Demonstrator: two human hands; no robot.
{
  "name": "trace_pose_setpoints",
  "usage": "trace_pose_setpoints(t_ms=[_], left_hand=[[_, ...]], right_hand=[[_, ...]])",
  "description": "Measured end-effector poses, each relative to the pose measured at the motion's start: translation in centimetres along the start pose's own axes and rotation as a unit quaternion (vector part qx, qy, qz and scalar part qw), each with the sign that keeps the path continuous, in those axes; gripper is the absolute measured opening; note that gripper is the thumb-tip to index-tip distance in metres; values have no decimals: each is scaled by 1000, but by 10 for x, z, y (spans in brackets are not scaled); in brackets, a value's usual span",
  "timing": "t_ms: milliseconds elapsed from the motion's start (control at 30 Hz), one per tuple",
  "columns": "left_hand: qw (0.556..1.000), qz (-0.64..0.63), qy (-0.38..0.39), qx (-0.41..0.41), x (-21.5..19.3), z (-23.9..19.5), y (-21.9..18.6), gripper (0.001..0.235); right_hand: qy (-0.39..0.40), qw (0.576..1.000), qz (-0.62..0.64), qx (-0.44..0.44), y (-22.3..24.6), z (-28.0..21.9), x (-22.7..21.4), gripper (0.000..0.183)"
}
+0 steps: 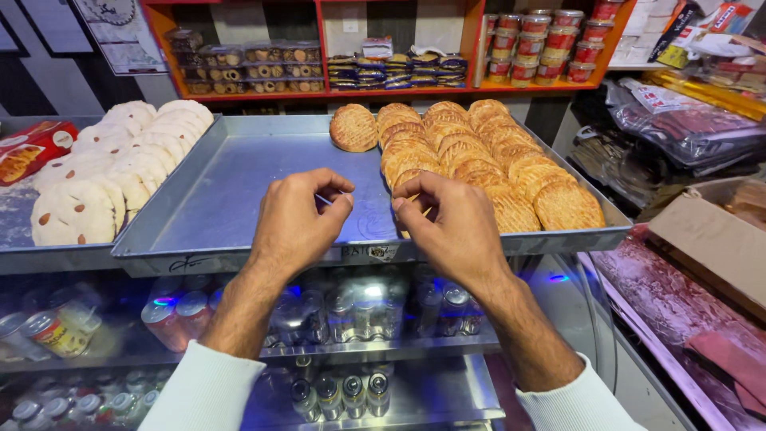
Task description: The person picks up round sesame-topped breads from a metal tray, turns them over to inspect the underside, and places them back in a neat row. The person repeats this pick-inspect-place cycle for multiple breads throughout the clip.
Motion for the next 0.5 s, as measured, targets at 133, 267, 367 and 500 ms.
trace_pose_setpoints(t_ms=[133,267,367,500], left_hand=[[999,34,13,8,-2,33,10,15],[996,68,52,-13,-8,57,23,18],[993,90,69,-23,-13,78,41,18],[990,101,91,-45,-19,110,70,17]], right_hand=[[24,1000,-6,-7,-5,34,7,12],[53,996,-68,5,-11,75,20,14],[64,994,-93,10,-11,102,32,14],[85,987,-133,21,-10,135,52,18]])
Point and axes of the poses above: each hand's wrist, its own z-axis towards the middle knuckle, its own x-axis out of the palm, y = z × x, the point moved 2 cm from there along z, towards the middle knuckle, and after that the axes turned 10 degrees about y, right-handed, at the moved point
